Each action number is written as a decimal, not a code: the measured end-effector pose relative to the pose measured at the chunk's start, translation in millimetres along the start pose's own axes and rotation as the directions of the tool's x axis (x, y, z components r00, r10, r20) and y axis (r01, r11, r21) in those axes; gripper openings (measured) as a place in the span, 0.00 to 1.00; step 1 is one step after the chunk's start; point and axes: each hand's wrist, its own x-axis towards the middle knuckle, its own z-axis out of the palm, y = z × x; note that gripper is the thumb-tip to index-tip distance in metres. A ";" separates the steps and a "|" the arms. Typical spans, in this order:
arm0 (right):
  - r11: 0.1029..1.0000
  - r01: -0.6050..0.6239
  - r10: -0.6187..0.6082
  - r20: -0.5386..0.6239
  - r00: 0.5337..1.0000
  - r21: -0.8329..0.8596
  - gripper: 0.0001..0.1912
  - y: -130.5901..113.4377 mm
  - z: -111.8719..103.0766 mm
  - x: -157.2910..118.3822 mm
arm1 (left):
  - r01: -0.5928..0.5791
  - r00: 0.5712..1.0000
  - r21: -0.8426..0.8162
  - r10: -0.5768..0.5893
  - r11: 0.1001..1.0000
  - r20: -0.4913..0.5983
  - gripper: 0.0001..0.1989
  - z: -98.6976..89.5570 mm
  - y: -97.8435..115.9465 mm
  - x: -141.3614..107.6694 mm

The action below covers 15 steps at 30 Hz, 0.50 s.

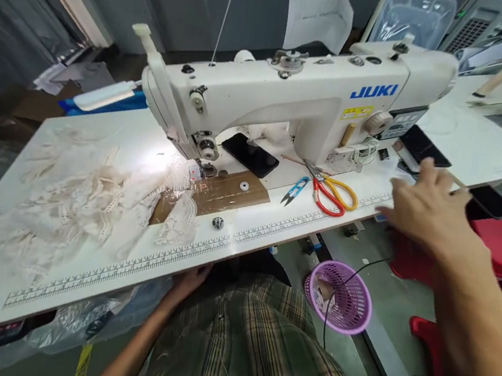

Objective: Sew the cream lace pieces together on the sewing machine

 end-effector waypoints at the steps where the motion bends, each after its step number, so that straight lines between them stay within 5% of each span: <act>1: 0.999 0.036 -0.037 0.015 0.999 0.026 0.26 -6.3 1.3 2.4 | 0.004 0.999 -0.007 -0.003 1.000 0.051 0.19 -3.4 5.4 -6.9; 3: 0.938 0.185 -0.226 0.109 0.968 0.294 0.22 -34.5 4.5 9.5 | -0.049 0.975 -0.066 0.062 0.997 0.213 0.17 -16.1 27.1 -20.0; 5: 0.783 0.205 -0.338 0.125 0.933 0.587 0.17 -77.8 14.2 15.6 | -0.221 0.897 -0.221 0.287 0.950 0.336 0.16 -35.2 57.5 -25.8; 8: 0.652 0.289 -0.495 0.105 0.862 0.701 0.15 -143.4 42.5 19.1 | -0.347 0.938 -0.082 0.343 0.934 -0.055 0.14 -65.0 96.3 -13.7; 10: 0.674 0.310 -0.537 0.158 0.828 0.671 0.19 -172.0 63.9 20.0 | -0.292 0.913 0.119 0.314 0.949 -0.260 0.18 -78.6 107.3 4.5; 12: 0.717 0.321 -0.545 0.212 0.811 0.619 0.21 -185.4 81.5 21.7 | -0.248 0.895 0.241 0.317 0.938 -0.314 0.23 -84.8 108.1 23.6; 15: 0.717 0.343 -0.575 0.236 0.784 0.607 0.14 -187.4 96.5 24.5 | -0.265 0.904 0.319 0.349 0.910 -0.246 0.21 -83.6 104.1 43.0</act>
